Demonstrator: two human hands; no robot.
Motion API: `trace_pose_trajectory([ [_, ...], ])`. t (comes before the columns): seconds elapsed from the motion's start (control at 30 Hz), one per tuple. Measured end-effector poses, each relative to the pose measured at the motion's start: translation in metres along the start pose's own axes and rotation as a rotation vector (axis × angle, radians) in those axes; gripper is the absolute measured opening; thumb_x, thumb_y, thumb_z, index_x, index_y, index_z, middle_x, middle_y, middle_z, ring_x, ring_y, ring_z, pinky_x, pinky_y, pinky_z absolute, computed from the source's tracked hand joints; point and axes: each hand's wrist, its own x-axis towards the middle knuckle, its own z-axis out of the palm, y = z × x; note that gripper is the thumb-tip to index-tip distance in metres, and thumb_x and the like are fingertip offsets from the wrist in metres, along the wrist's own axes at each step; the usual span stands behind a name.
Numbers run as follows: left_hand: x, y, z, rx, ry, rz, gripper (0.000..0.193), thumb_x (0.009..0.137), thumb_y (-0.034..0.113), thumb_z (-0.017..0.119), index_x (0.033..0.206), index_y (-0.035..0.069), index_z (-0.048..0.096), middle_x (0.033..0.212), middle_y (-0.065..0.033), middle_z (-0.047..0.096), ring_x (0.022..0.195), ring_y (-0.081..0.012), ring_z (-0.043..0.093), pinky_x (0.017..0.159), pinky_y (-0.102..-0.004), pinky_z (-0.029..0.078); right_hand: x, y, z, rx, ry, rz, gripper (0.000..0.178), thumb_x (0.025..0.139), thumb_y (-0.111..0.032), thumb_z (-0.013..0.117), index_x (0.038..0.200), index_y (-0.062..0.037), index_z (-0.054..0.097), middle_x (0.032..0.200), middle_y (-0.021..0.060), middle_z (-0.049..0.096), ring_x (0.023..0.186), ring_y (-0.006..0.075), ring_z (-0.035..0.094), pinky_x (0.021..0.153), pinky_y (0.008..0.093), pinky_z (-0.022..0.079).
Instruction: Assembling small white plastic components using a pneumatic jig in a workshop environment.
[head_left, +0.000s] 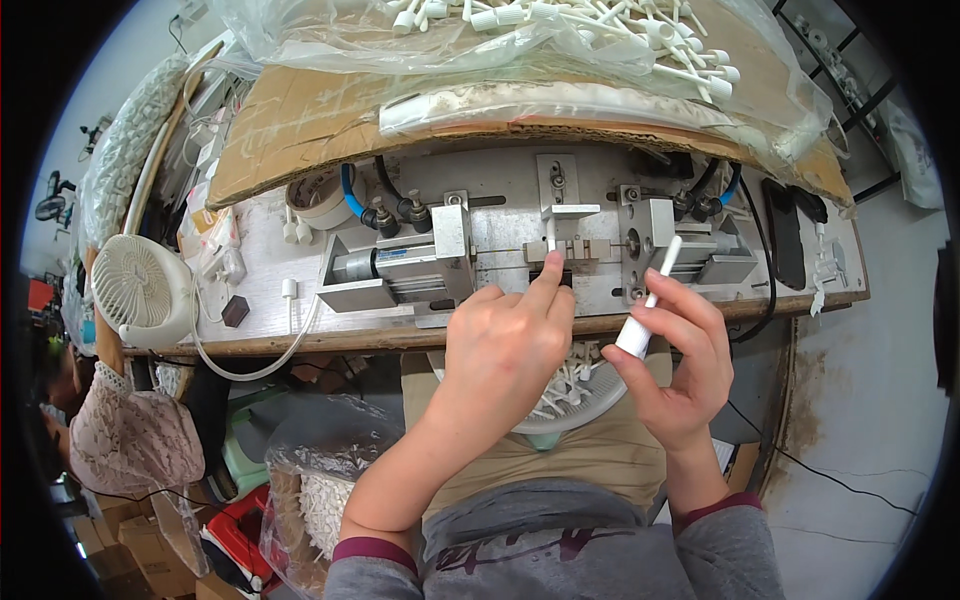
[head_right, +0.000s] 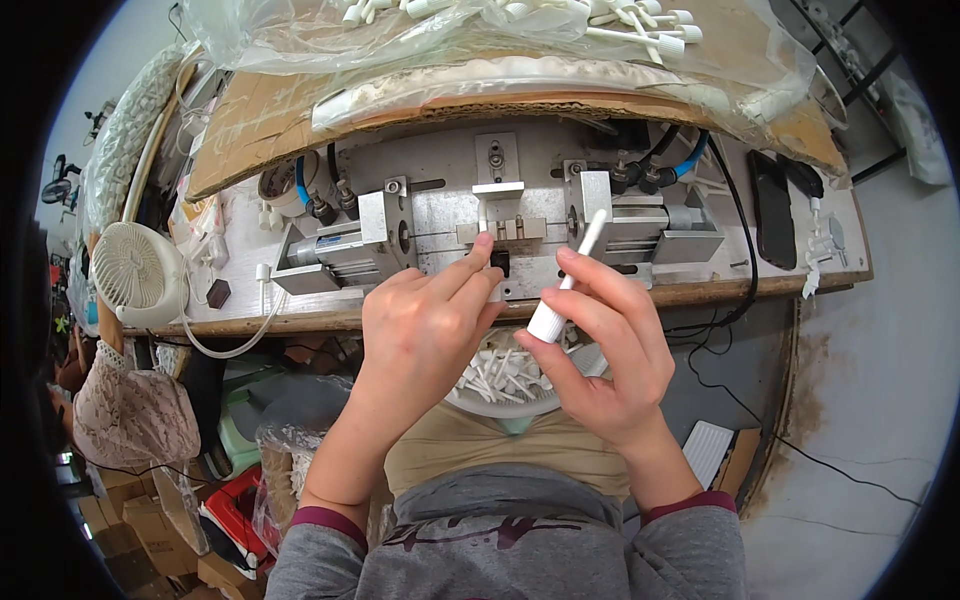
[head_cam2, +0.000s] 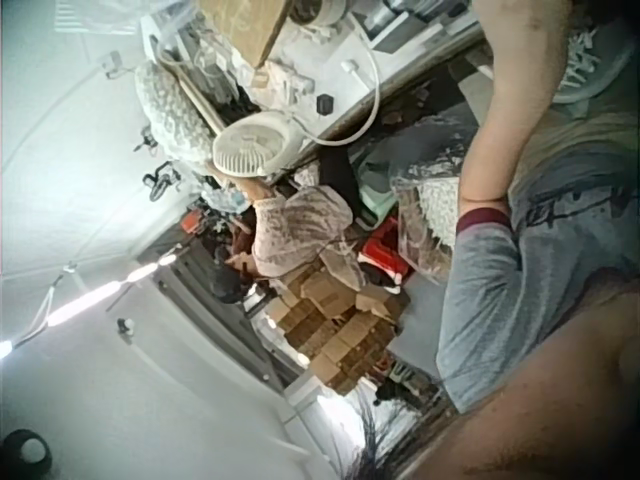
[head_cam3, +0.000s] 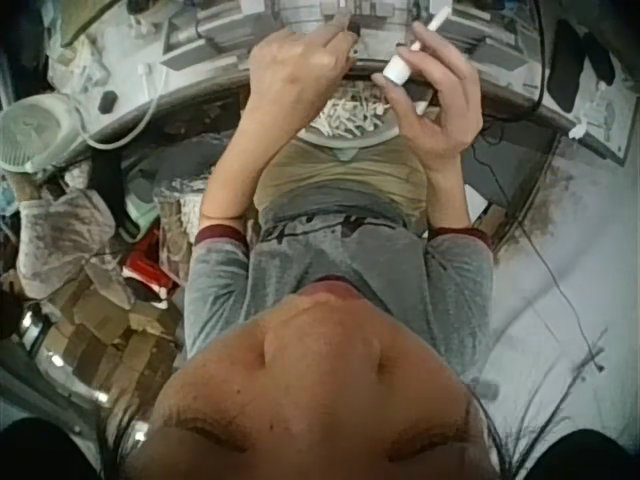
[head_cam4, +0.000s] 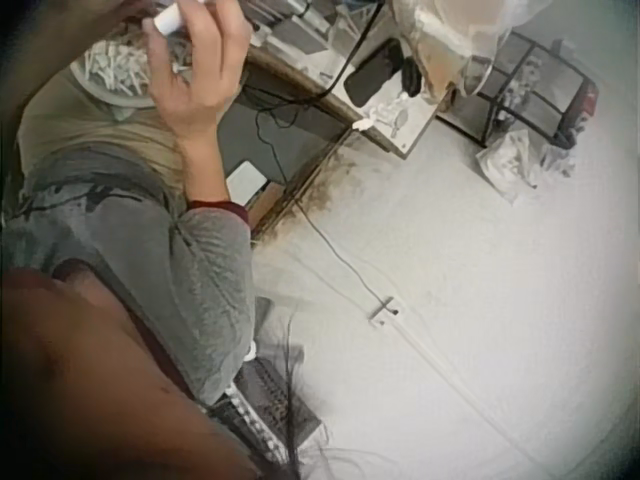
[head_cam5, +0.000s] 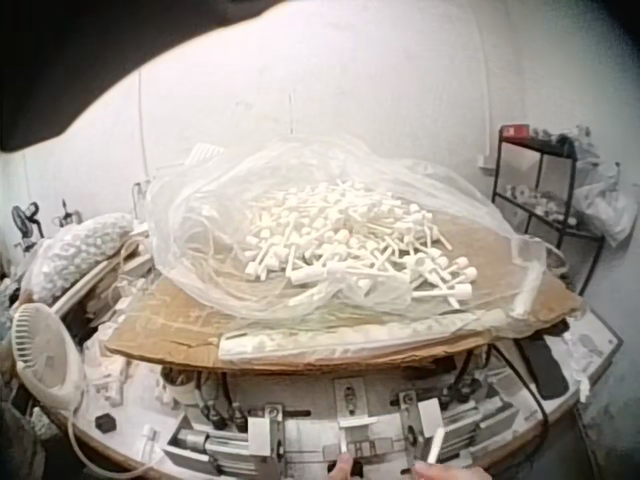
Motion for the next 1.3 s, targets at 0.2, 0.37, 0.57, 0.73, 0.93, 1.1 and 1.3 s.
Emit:
trace_pose_trajectory([
  [0.2, 0.001, -0.003, -0.004, -0.036, -0.046, -0.033, 0.026, 0.066, 0.016, 0.078, 0.090, 0.008, 0.070, 0.108, -0.0068, 0.071, 0.058, -0.0194, 0.063, 0.057, -0.0286, 0.050, 0.003, -0.006, -0.002, -0.018, -0.037, 0.021, 0.037, 0.066, -0.002, 0.082, 0.101, -0.0010, 0.069, 0.106, 0.0140, 0.064, 0.091, 0.0235, 0.064, 0.076, 0.0312, 0.054],
  [0.37, 0.011, -0.011, -0.025, -0.212, -0.004, 0.008, 0.023, 0.073, 0.016, 0.077, 0.093, 0.008, 0.071, 0.100, -0.0063, 0.072, 0.059, -0.0202, 0.063, 0.056, -0.0294, 0.050, 0.006, -0.005, -0.008, -0.061, -0.064, -0.043, 0.036, 0.064, 0.001, 0.081, 0.098, -0.0006, 0.068, 0.111, 0.0139, 0.064, 0.096, 0.0265, 0.064, 0.077, 0.0339, 0.054],
  [0.57, 0.088, -0.059, -0.055, -0.174, 0.414, -0.025, 0.021, 0.080, 0.014, 0.073, 0.099, 0.007, 0.072, 0.088, -0.0096, 0.071, 0.077, -0.0215, 0.067, 0.069, -0.0315, 0.051, 0.013, -0.004, 0.012, -0.140, -0.193, -0.063, 0.030, 0.066, 0.000, 0.075, 0.093, -0.0002, 0.063, 0.123, 0.0159, 0.063, 0.080, 0.0237, 0.067, 0.071, 0.0305, 0.053],
  [0.73, 0.154, -0.103, -0.034, 0.050, 0.497, 0.015, 0.022, 0.081, 0.009, 0.065, 0.102, 0.009, 0.071, 0.100, -0.0118, 0.069, 0.097, -0.0301, 0.063, 0.083, -0.0405, 0.051, 0.011, 0.000, 0.026, -0.353, -0.355, -0.195, 0.023, 0.070, -0.004, 0.066, 0.092, -0.0003, 0.060, 0.121, 0.0174, 0.064, 0.050, 0.0164, 0.055, 0.051, 0.0258, 0.046],
  [0.93, 0.183, -0.109, -0.022, 0.059, 0.186, -0.102, 0.027, 0.084, 0.023, 0.067, 0.105, 0.007, 0.070, 0.097, -0.0147, 0.070, 0.091, -0.0300, 0.067, 0.084, -0.0389, 0.051, 0.022, 0.003, 0.034, -0.470, -0.434, -0.208, 0.022, 0.070, -0.005, 0.063, 0.091, -0.0007, 0.060, 0.120, 0.0182, 0.065, 0.044, 0.0162, 0.051, 0.049, 0.0249, 0.045],
  [1.1, 0.180, -0.119, -0.030, -0.005, 0.146, -0.129, 0.028, 0.082, 0.024, 0.069, 0.104, 0.007, 0.071, 0.096, -0.0134, 0.071, 0.090, -0.0266, 0.068, 0.083, -0.0374, 0.052, 0.028, 0.005, 0.028, -0.402, -0.468, -0.174, 0.019, 0.073, -0.005, 0.064, 0.090, -0.0014, 0.060, 0.120, 0.0159, 0.065, 0.046, 0.0185, 0.054, 0.051, 0.0258, 0.048],
  [1.3, 0.147, -0.108, -0.069, -0.129, 0.334, -0.103, 0.027, 0.081, 0.020, 0.072, 0.105, 0.009, 0.073, 0.089, -0.0080, 0.069, 0.086, -0.0174, 0.067, 0.077, -0.0302, 0.053, 0.041, 0.003, 0.015, -0.181, -0.523, -0.107, 0.029, 0.075, -0.014, 0.074, 0.099, -0.0019, 0.065, 0.113, 0.0129, 0.068, 0.054, 0.0194, 0.063, 0.051, 0.0270, 0.052],
])
